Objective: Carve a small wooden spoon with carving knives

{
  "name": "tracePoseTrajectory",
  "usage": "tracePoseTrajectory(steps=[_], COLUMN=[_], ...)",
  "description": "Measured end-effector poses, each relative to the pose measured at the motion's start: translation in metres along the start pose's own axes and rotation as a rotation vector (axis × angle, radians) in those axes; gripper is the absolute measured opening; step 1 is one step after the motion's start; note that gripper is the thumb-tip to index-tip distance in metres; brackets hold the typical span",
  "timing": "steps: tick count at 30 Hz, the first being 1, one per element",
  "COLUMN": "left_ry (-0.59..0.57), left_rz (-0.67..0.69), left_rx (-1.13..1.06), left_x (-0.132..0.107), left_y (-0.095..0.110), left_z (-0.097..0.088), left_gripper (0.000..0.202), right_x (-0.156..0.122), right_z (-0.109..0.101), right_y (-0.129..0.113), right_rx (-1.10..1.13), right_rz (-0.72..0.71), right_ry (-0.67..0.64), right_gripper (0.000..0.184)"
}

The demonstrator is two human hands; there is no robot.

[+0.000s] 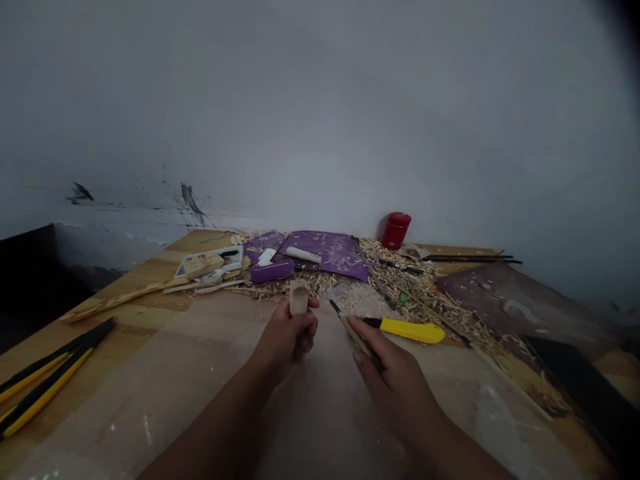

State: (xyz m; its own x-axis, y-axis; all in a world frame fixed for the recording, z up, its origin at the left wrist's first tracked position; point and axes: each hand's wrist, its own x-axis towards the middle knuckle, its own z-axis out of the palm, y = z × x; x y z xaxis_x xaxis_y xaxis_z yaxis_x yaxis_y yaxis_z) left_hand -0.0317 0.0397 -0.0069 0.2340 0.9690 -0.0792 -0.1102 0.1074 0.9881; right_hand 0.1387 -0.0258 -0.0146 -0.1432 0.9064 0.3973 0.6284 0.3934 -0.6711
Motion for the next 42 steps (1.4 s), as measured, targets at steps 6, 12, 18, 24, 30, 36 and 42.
tracePoseTrajectory(steps=[6, 12, 18, 24, 30, 36, 42], left_ry=[-0.084, -0.034, -0.008, -0.058, -0.156, -0.070, 0.036], left_rz=[0.027, 0.032, 0.040, 0.093, 0.162, 0.233, 0.313], left_rx=[-0.083, 0.016, 0.028, 0.033, -0.045, 0.076, 0.195], left_x=[-0.008, -0.013, -0.014, -0.018, -0.021, -0.020, -0.021], left_y=[-0.003, 0.001, 0.001, 0.001, -0.003, -0.011, -0.010], left_z=[0.002, 0.004, 0.007, 0.004, 0.002, 0.005, 0.012], left_gripper=[0.020, 0.015, 0.013, 0.020, 0.027, 0.026, 0.022], right_x=[-0.008, -0.011, -0.011, -0.010, -0.012, -0.014, -0.015], right_z=[-0.006, -0.011, -0.012, -0.011, -0.013, -0.013, -0.012], right_y=[-0.013, -0.016, -0.020, -0.021, -0.021, -0.019, -0.020], right_rx=[-0.096, -0.156, -0.250, -0.295, -0.277, -0.231, -0.286], right_rz=[-0.142, -0.166, -0.207, -0.252, -0.238, -0.223, -0.247], right_ry=[-0.074, -0.140, -0.145, -0.116, -0.131, -0.177, -0.156], right_gripper=[0.043, 0.042, 0.040, 0.039, 0.040, 0.043, 0.043])
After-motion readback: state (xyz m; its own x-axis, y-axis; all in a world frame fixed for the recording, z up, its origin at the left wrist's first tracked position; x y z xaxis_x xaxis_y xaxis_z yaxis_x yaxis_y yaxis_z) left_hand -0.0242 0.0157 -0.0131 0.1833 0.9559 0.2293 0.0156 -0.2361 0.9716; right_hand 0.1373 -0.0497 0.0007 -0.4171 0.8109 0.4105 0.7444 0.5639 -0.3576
